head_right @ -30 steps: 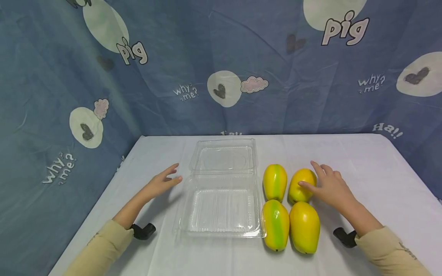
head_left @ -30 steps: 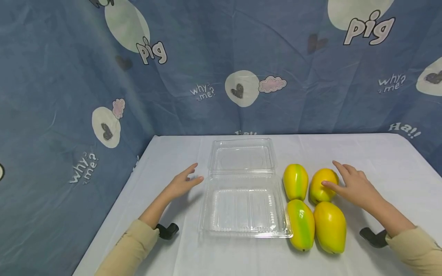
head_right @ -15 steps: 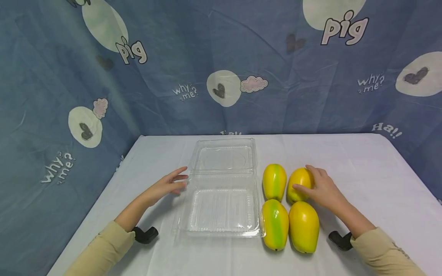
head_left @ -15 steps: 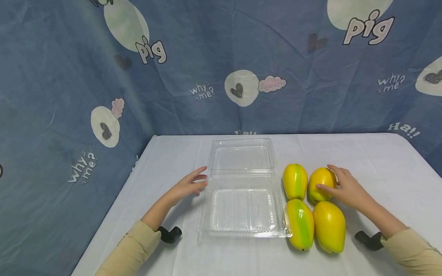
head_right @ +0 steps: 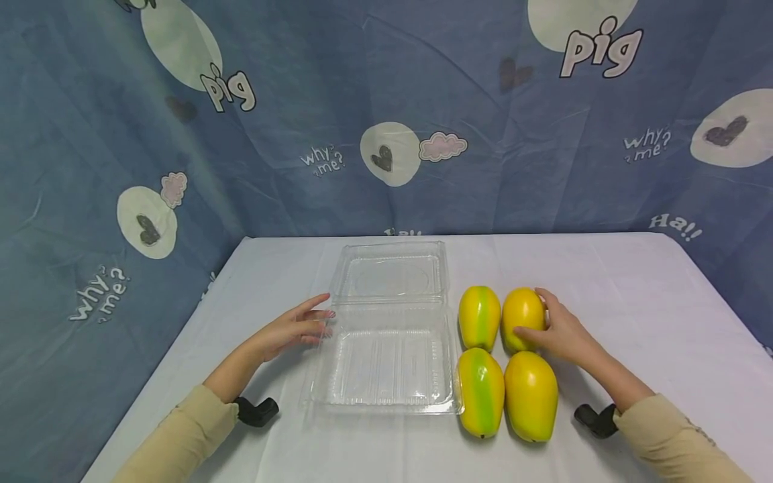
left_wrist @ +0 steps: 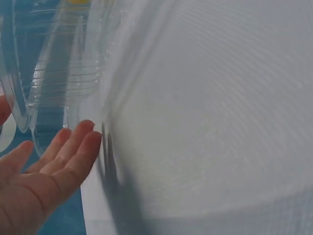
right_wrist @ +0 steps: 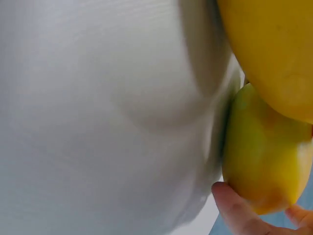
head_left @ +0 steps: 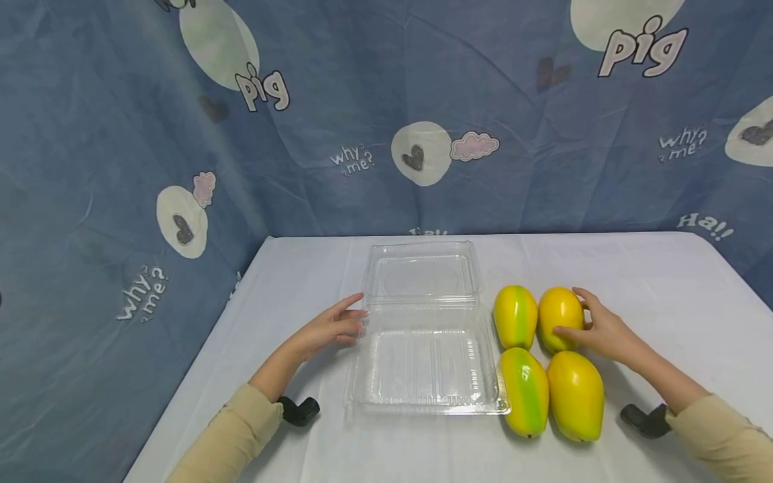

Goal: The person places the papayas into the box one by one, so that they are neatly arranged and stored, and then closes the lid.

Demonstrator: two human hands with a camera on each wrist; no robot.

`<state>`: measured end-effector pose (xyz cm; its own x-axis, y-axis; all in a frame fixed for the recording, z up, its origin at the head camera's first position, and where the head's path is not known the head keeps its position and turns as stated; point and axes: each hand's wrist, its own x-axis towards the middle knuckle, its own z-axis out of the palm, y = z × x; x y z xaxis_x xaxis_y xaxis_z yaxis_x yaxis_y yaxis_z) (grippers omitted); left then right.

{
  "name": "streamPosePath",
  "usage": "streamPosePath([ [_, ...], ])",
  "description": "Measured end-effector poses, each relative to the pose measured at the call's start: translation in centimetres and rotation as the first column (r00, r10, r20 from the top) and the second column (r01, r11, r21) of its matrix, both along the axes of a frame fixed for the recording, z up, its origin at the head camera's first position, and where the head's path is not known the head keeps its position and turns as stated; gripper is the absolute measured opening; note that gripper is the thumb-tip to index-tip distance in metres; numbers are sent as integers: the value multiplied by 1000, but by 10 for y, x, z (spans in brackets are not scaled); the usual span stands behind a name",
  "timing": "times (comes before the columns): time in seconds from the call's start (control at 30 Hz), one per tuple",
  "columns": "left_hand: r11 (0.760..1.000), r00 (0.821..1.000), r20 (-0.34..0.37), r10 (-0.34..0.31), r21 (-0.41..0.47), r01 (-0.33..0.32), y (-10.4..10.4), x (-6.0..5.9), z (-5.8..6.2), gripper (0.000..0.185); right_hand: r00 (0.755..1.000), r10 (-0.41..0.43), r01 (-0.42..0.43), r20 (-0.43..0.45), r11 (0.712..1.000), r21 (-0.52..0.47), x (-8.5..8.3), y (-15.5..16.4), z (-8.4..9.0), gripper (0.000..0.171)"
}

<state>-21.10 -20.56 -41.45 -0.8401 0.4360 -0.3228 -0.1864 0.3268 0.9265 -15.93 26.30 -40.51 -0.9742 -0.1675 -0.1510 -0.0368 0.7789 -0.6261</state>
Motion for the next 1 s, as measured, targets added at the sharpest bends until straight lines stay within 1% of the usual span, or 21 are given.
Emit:
streamPosePath([
  [0.1, 1000, 1000, -3, -2, 15, 2, 0, -1, -2, 68, 999, 44, -45, -8, 999, -17, -2, 2, 1, 82],
  [0.23, 999, 1000, -17, -22, 26, 22, -1, -3, -4, 68, 989, 125, -127, -76, 992, -22, -6, 4, 3, 66],
  [0.3, 999, 999, -24, -41, 30, 41, -1, -5, -5, 68, 984, 149, -152, -97, 988, -19, -9, 4, 4, 64],
  [0.37, 997, 998, -27, -65, 36, 66, -1, -6, -5, 68, 981, 162, -166, -105, 986, -26, -11, 5, 3, 66],
  [0.53, 992, 993, -34, -113, 54, 115, -2, -8, -3, 68, 982, 148, -150, -114, 989, -9, -14, 8, 0, 72],
  [0.63, 989, 991, -36, -129, 62, 131, -2, -8, -2, 69, 985, 129, -129, -113, 992, 2, -16, 11, -1, 72],
  [0.8, 988, 990, -39, -139, 58, 141, -2, -8, -1, 69, 988, 119, -116, -101, 993, 30, -19, 16, 3, 70],
  [1.0, 989, 989, -50, -137, 39, 139, -3, -9, -1, 69, 990, 113, -109, -86, 993, 50, -18, 19, 14, 68],
])
